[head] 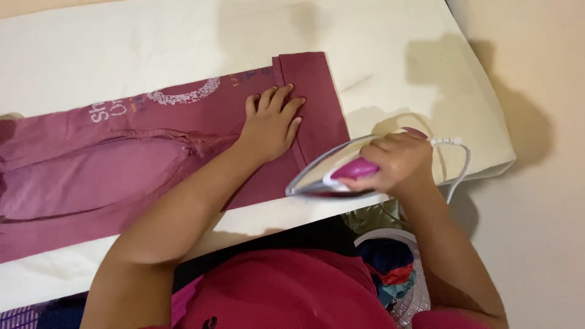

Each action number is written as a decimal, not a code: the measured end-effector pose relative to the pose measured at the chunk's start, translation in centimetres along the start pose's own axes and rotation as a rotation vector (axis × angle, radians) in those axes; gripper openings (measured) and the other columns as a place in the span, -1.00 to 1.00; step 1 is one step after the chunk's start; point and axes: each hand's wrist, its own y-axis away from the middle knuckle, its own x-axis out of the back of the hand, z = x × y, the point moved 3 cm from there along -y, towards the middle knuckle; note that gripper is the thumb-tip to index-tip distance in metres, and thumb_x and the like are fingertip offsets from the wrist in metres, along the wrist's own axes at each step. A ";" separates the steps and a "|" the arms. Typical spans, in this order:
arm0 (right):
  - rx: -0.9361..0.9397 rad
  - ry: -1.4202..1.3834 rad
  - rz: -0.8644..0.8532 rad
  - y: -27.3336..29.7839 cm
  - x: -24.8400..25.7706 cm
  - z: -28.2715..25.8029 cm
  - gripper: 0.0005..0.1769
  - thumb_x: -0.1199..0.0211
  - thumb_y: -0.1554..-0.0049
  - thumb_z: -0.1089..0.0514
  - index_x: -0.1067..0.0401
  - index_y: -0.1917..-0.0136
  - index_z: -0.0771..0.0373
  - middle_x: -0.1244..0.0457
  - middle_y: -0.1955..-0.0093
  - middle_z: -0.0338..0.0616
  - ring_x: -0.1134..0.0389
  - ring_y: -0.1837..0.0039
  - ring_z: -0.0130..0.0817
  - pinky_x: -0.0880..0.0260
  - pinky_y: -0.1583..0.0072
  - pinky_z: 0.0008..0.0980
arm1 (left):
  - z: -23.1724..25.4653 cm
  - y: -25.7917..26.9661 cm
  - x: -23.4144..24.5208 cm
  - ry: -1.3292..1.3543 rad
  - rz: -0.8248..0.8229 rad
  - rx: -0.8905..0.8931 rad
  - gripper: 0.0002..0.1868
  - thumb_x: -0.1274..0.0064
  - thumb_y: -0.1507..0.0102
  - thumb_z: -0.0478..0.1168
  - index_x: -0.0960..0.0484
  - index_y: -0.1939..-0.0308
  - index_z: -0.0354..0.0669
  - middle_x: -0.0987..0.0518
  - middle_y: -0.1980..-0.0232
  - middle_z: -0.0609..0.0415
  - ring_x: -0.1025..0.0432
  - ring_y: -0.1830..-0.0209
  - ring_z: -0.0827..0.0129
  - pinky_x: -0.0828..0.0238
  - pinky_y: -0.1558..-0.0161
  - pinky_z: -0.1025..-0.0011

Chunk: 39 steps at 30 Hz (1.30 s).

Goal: Ironing and folding a pink t-shirt on a flat surface.

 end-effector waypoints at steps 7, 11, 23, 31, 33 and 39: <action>-0.481 0.204 0.062 -3.5 0.8 1.2 -0.34 -0.49 0.00 -0.58 -0.43 0.29 0.00 -0.23 0.44 -0.30 -0.38 0.31 -0.27 -0.34 0.19 -0.39 | -0.6 0.3 1.1 0.084 0.038 -0.008 -0.57 0.38 -0.51 -0.12 -0.31 -0.46 0.07 -0.24 -0.50 -0.05 -0.07 -0.53 -0.01 0.11 -0.35 -0.09; -0.503 0.107 0.052 -4.6 0.2 3.3 -0.39 -0.57 0.02 -0.48 -0.50 0.27 0.07 -0.26 0.44 -0.18 -0.41 0.30 -0.13 -0.33 0.22 -0.29 | -2.5 -0.1 2.5 0.228 0.044 -0.018 -0.60 0.32 -0.49 -0.15 -0.42 -0.38 0.00 -0.38 -0.44 -0.03 -0.26 -0.46 0.01 -0.13 -0.27 -0.06; -0.309 0.077 -0.019 -12.4 -3.0 3.0 -0.35 -0.47 -0.01 -0.64 -0.53 0.26 -0.05 -0.29 0.38 -0.33 -0.37 0.27 -0.28 -0.26 0.21 -0.33 | -6.7 6.3 15.8 0.227 0.060 0.026 -0.62 0.06 -0.39 -0.16 -0.55 -0.24 -0.25 -0.51 -0.18 -0.23 -0.46 -0.16 -0.20 -0.37 -0.14 -0.04; -0.182 0.063 -0.051 -17.4 -3.4 -2.0 -0.29 -0.24 -0.04 -0.72 -0.49 0.24 -0.06 -0.33 0.36 -0.29 -0.44 0.24 -0.18 -0.36 0.13 -0.23 | -12.3 12.7 14.9 0.240 -0.013 0.329 -0.65 0.01 -0.36 -0.21 -0.64 -0.18 -0.23 -0.52 -0.18 -0.33 -0.45 -0.20 -0.33 -0.37 -0.19 -0.16; -0.126 0.014 0.000 -18.7 -3.7 -3.0 -0.32 -0.28 -0.03 -0.67 -0.46 0.27 -0.04 -0.33 0.37 -0.23 -0.44 0.26 -0.12 -0.33 0.19 -0.17 | -14.5 13.1 14.1 0.168 0.106 0.303 -0.66 -0.07 -0.37 -0.23 -0.64 -0.17 -0.35 -0.51 -0.16 -0.40 -0.45 -0.16 -0.44 -0.40 -0.11 -0.19; -0.103 -0.019 0.077 -20.7 -5.4 -4.8 -0.32 -0.30 -0.02 -0.64 -0.45 0.29 0.00 -0.31 0.40 -0.20 -0.41 0.31 -0.07 -0.29 0.25 -0.14 | -20.2 13.8 10.1 -0.062 0.262 0.331 -0.73 -0.18 -0.34 -0.05 -0.71 -0.08 0.01 -0.52 -0.14 -0.02 -0.50 -0.12 -0.11 -0.45 -0.05 -0.06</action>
